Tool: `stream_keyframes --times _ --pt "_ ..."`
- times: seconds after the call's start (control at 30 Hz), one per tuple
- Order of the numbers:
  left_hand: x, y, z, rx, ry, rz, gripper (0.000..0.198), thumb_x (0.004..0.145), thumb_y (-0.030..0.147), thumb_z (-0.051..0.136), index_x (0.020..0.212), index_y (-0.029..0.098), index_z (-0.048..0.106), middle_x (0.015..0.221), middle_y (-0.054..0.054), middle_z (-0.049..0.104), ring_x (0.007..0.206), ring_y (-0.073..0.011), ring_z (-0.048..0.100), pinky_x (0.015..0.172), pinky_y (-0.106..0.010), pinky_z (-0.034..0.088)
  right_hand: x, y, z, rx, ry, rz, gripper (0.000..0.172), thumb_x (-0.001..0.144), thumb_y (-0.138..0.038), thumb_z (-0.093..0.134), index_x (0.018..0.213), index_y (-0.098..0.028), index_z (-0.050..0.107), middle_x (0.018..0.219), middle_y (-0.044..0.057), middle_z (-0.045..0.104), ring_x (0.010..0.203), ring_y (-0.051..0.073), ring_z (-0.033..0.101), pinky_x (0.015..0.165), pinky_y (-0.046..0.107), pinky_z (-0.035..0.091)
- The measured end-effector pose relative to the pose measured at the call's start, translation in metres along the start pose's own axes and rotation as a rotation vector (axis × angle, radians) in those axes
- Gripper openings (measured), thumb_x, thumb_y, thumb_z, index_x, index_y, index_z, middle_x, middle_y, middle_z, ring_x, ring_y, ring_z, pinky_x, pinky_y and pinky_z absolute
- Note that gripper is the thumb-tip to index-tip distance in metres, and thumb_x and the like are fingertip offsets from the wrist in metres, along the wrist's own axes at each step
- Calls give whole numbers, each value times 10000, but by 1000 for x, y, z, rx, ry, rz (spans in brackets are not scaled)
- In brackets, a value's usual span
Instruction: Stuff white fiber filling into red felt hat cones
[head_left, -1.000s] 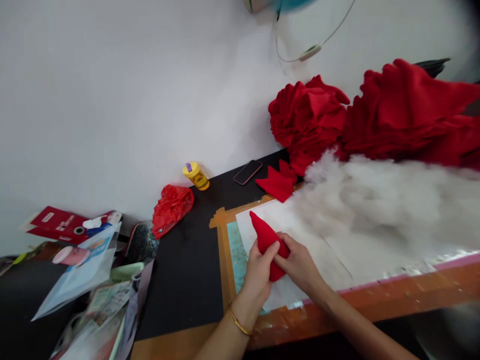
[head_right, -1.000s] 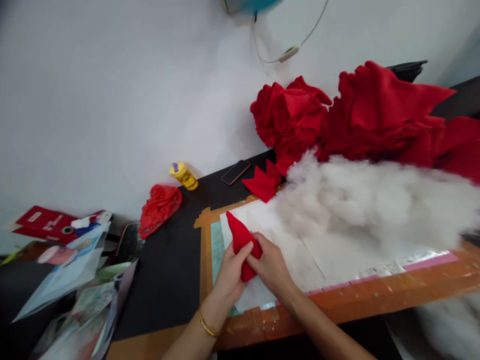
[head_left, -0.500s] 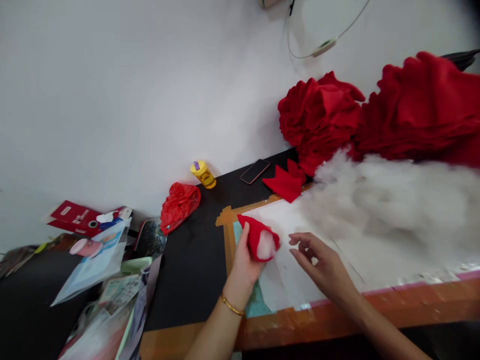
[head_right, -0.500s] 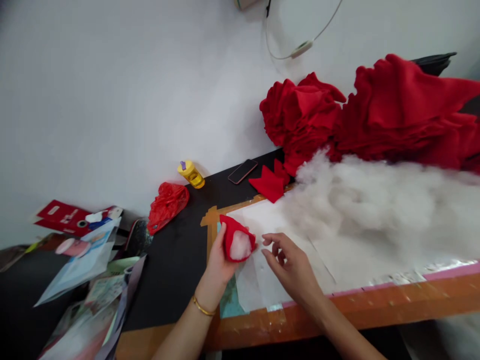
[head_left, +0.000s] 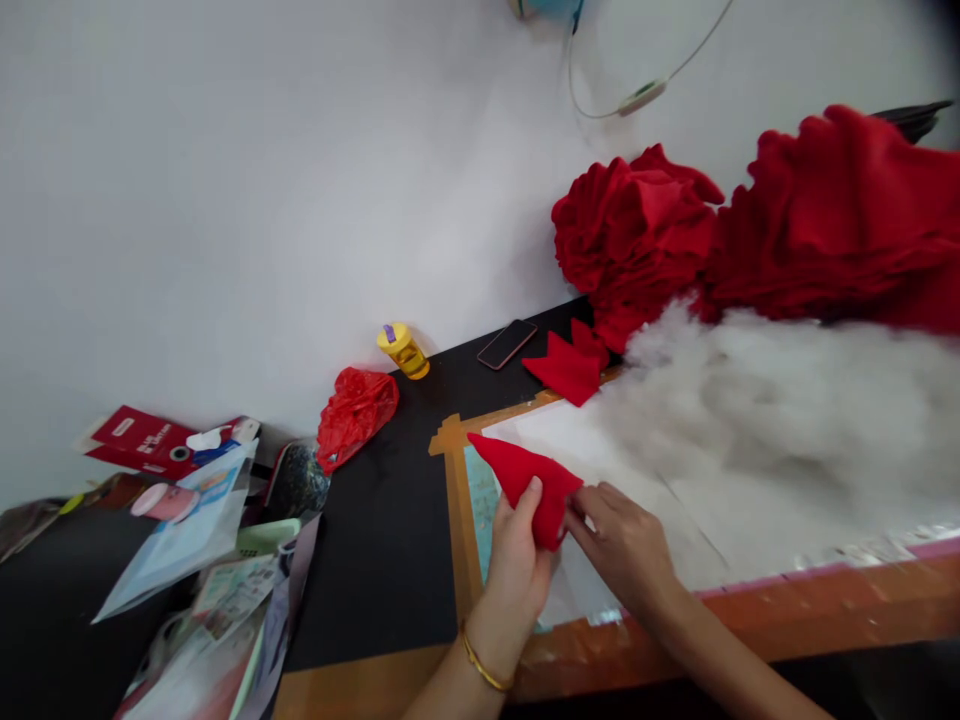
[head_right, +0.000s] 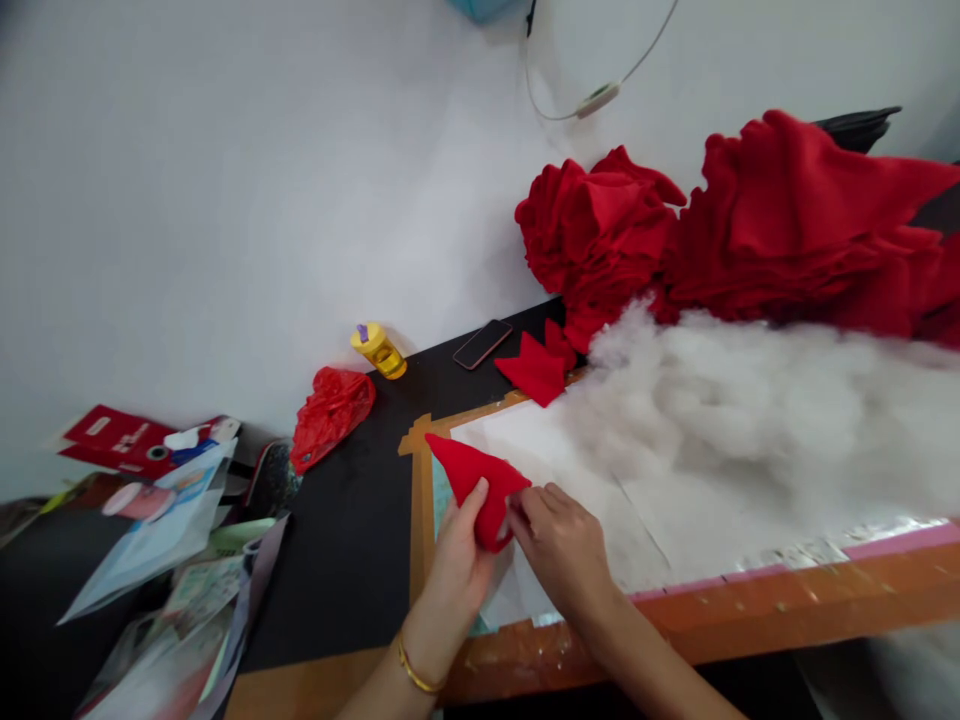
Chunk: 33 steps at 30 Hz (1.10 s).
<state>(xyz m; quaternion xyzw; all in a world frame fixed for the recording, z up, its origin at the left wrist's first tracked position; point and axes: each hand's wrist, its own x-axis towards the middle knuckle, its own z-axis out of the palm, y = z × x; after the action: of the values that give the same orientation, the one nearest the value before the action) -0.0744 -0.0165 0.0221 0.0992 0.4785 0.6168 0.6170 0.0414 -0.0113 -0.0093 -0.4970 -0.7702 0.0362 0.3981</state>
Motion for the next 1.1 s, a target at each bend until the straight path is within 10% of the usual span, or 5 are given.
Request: stream_keyframes --times 0.13,0.4,0.77,0.9,1.1 --pt "3 -2 -2 -51 -23 17 350 724 282 808 1018 158 666 925 -70 744 805 -183 705 754 -284 552 -2 -3 -3 222 111 -100 175 948 -141 521 1054 -185 653 1019 95 713 915 223 642 819 363 541" --pt "-12 -6 5 11 -121 88 428 772 263 775 1164 168 633 1135 -114 723 1048 -239 685 941 -339 518 -3 -1 11 216 117 -225 255 950 -139 489 1125 -193 666 988 93 734 1012 268 641 863 439 568" --pt "16 8 -9 -130 23 -157 260 778 310 726 978 145 704 1000 -99 753 963 -239 701 868 -333 560 -4 11 -13 363 104 52 251 932 -213 562 1167 -247 641 1155 89 695 1018 257 628 836 421 567" --pt "16 9 -13 -28 -10 -45 368 750 327 758 1070 163 680 1063 -103 743 989 -263 695 941 -394 533 6 18 -27 470 24 357 264 946 -343 535 1173 -246 628 1099 101 679 791 209 651 513 298 541" --pt "32 4 -32 463 -328 286 574 699 246 811 1232 201 606 1322 -121 623 1242 -278 563 1116 -407 370 11 25 -6 459 -49 130 259 917 -246 560 1163 -241 641 1158 88 679 1100 257 608 895 440 556"
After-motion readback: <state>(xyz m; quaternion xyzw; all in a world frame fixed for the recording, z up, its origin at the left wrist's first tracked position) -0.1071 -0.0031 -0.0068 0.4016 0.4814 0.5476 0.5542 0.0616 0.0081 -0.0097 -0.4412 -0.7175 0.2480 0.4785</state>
